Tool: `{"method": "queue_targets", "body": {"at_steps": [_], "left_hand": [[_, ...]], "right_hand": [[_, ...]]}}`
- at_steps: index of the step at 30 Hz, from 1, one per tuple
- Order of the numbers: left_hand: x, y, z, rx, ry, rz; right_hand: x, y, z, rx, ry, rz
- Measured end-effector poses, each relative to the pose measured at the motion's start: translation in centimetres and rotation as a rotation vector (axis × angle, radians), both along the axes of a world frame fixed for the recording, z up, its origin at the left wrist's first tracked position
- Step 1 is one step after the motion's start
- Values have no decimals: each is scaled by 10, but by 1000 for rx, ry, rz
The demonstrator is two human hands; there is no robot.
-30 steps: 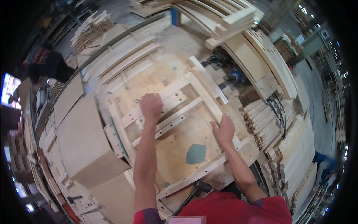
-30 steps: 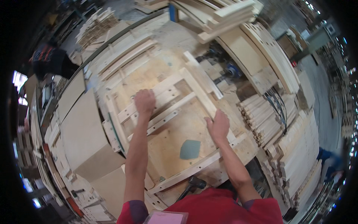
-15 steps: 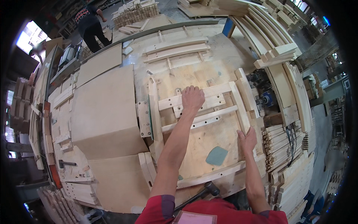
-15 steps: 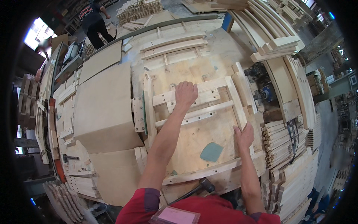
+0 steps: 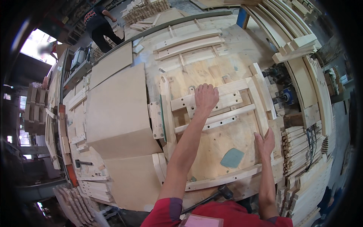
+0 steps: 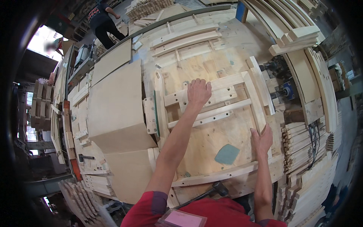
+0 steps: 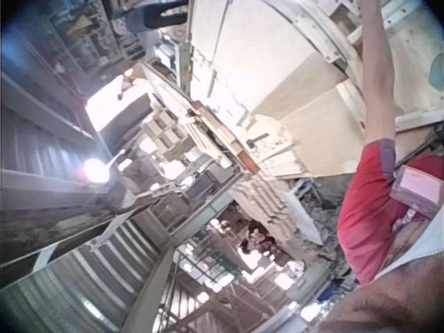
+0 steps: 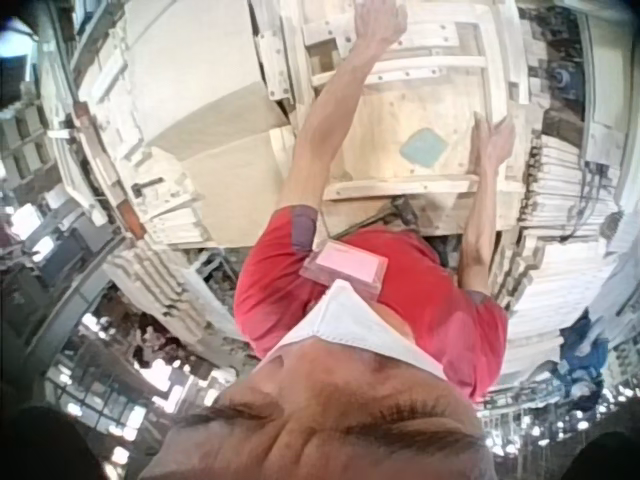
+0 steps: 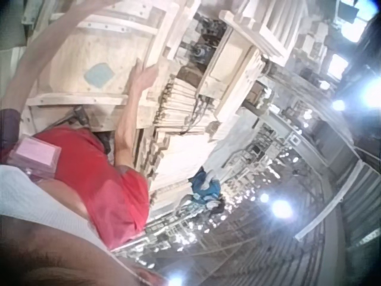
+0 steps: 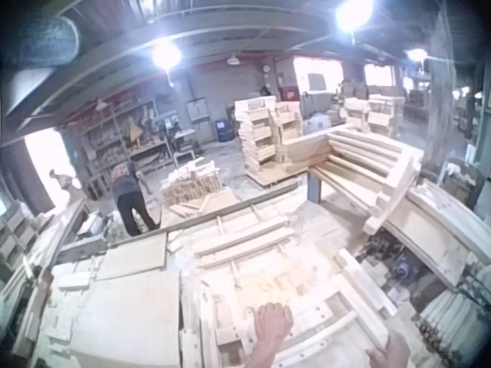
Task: The person assembles wooden furniture frames on a workbench in a factory setting. They pick up pre-drilled wooden slats and fit them into a jig, using a rubber mallet to secure the joints. The person repeatedly handles the wooden components, aligning them and tapping them into place to form the frame structure.
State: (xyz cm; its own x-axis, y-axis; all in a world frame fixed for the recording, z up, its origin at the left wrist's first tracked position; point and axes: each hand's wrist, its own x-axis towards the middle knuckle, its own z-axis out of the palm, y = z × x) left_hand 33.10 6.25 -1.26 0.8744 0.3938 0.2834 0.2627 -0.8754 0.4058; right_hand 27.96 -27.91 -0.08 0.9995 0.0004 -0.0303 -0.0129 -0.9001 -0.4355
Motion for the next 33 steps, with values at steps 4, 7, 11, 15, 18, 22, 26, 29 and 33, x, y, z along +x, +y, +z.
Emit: {"method": "queue_targets", "body": {"at_steps": [4, 7, 11, 15, 18, 22, 26, 29, 33], "left_hand": [[1, 1, -1, 8, -20, -21], [2, 2, 0, -3, -30, -33], [-6, 9, 1, 11, -102, -33], [-26, -11, 15, 191, -356, -8], [-104, -73, -4, 99, -215, -464], [-196, -157, 17, 47, 31, -344], [-225, -185, 6, -13, 313, -321], [-223, -177, 16, -363, 493, -283], [-227, -126, 13, -670, 440, -241]], "right_hand": [[-1, -8, -3, 47, -18, 8], [0, -6, 1, 93, 24, 8], [0, 2, 7, 111, 35, 12], [-2, 4, 1, 108, -169, 71], [19, 38, 17, 178, -365, 256], [68, 108, 25, 225, -454, 508], [110, 207, 23, 205, -406, 771], [124, 244, 13, 9, -222, 907], [113, 277, 9, -35, -86, 832]]}}
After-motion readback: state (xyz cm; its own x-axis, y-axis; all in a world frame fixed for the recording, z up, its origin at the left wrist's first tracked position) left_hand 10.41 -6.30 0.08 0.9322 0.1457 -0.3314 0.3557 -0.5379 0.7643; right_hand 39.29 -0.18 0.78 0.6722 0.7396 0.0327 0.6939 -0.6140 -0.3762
